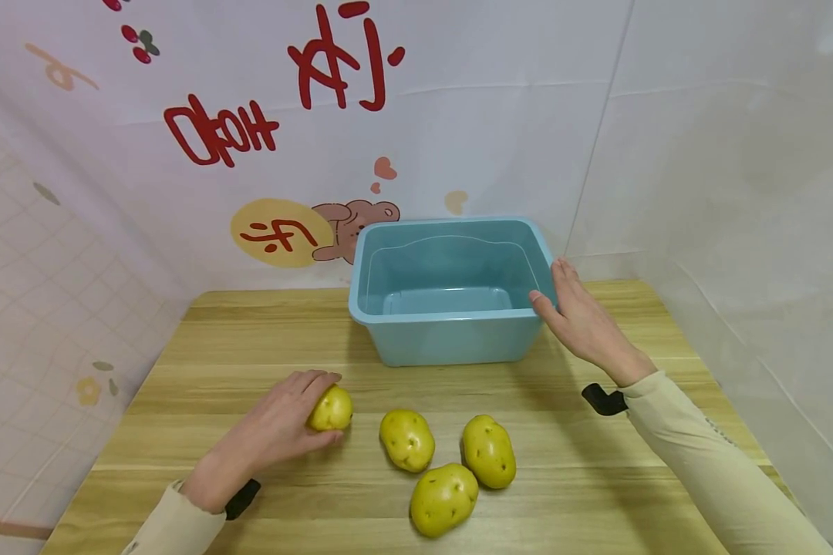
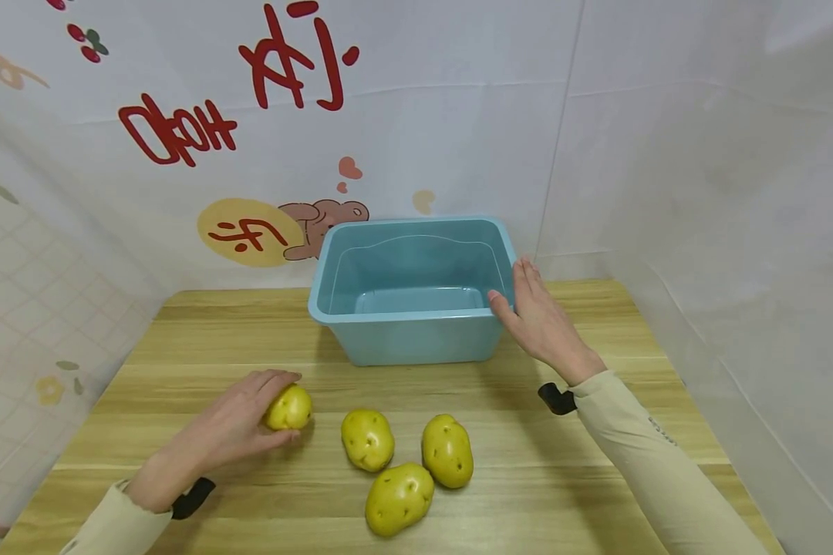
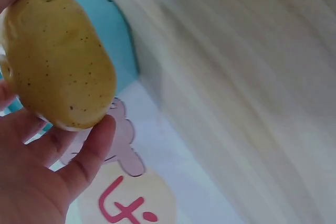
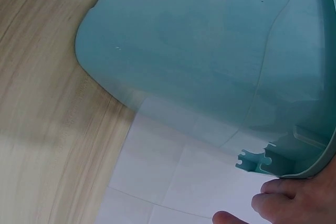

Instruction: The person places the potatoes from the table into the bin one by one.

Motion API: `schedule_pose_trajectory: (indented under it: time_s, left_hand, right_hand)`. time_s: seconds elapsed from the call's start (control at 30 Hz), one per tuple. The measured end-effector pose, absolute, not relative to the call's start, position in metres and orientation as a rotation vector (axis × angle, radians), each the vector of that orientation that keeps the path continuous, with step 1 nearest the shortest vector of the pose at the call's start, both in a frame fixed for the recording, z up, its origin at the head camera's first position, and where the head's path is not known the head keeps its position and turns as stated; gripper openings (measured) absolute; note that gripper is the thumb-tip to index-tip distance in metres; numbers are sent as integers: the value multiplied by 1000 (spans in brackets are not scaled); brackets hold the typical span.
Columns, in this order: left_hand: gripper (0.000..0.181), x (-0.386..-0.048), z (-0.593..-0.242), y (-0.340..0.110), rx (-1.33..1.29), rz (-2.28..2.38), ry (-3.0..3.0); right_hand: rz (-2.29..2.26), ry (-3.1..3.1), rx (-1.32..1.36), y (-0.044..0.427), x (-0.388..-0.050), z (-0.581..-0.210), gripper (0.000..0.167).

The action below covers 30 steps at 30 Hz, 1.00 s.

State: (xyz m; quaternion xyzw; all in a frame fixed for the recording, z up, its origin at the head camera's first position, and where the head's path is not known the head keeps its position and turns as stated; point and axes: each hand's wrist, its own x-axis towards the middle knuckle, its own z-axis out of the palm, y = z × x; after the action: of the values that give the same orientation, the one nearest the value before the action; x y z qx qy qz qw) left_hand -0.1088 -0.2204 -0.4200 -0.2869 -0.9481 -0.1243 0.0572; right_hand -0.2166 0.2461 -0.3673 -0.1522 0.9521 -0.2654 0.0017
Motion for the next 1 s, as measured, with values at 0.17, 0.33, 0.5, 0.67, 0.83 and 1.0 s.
schedule_pose_trajectory:
  time_s: [0.17,0.33,0.5,0.67,0.83,1.0]
  left_hand:
    - [70,-109,-407,-215,-902,-384,-2779]
    - [72,-109,-388,-209,-900,-399,-2748]
    - [74,-109,-372,-205,-948,-369,-2683]
    - [76,-111,-353,-197,-1011,-402,-2575]
    - [73,-114,-338,-189,-1060,-439,-2465]
    - [75,-117,-326,-180,-1071,-440,-2426]
  right_hand:
    - [-840,2984,-476,246,-216,-367,88]
    - [-837,2991,-477,246,-216,-368,87]
    - [-829,2997,-473,246,-216,-368,88]
    - [-828,2994,-467,246,-215,-367,88]
    - [-841,2987,-470,245,-215,-366,88]
    - [-840,2988,-469,246,-216,-368,88]
